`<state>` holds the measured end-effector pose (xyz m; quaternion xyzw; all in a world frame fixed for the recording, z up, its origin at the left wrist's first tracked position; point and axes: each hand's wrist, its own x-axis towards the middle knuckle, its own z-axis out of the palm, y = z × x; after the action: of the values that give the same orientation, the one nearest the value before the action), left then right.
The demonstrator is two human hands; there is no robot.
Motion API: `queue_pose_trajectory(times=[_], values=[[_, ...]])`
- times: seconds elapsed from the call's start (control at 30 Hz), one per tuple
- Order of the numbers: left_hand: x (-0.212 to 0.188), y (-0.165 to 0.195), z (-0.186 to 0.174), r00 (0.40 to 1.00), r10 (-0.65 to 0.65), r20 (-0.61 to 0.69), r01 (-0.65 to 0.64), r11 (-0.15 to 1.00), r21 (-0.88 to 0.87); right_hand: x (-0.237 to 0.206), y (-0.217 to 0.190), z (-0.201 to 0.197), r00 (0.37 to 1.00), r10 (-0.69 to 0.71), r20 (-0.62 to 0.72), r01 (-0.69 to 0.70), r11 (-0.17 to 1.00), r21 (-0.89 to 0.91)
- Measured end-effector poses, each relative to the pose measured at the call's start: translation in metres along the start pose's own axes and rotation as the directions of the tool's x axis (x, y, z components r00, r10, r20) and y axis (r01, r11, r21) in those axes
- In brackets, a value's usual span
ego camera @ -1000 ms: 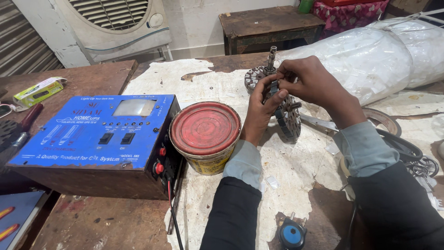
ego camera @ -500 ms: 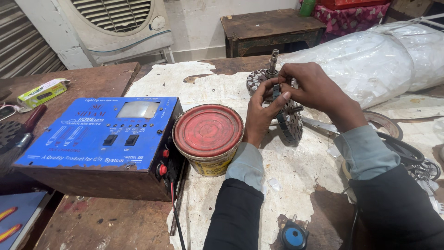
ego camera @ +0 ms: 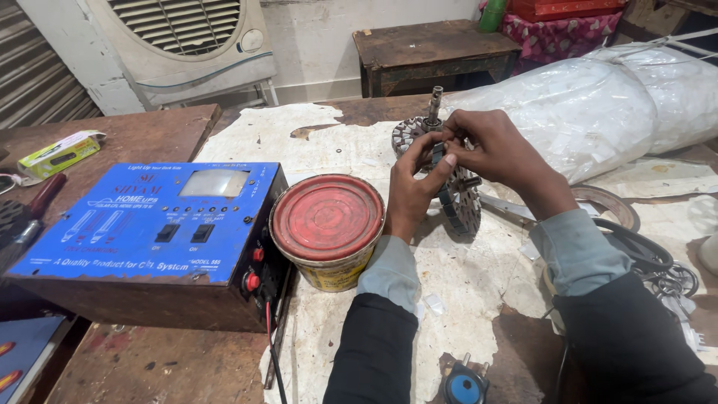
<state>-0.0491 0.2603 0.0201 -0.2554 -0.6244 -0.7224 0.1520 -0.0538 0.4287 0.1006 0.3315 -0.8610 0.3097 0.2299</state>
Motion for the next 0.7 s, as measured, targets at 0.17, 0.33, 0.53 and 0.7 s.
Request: queue_pose_trajectory(times=[0.17,0.33,0.53,0.7], values=[[0.001,-0.004,0.001,1.000,0.019,-0.007,-0.019,0.999,-0.030,-0.001,0.003,0.001,0.999,0.040,0.010,-0.040,0.999,0.017],[0.001,-0.002,0.002,1.000,-0.017,-0.007,0.017,0.999,-0.039,0.001,0.006,-0.005,0.997,0.054,0.056,-0.058,0.996,0.066],[-0.003,0.005,0.002,0.998,-0.021,-0.057,0.013,0.991,-0.136,0.003,0.005,-0.007,0.995,0.074,0.071,-0.076,0.997,0.027],[-0.003,0.008,0.004,0.996,-0.028,-0.082,0.023,0.998,-0.062,0.004,0.001,-0.010,0.995,0.041,0.092,-0.044,0.999,0.031]])
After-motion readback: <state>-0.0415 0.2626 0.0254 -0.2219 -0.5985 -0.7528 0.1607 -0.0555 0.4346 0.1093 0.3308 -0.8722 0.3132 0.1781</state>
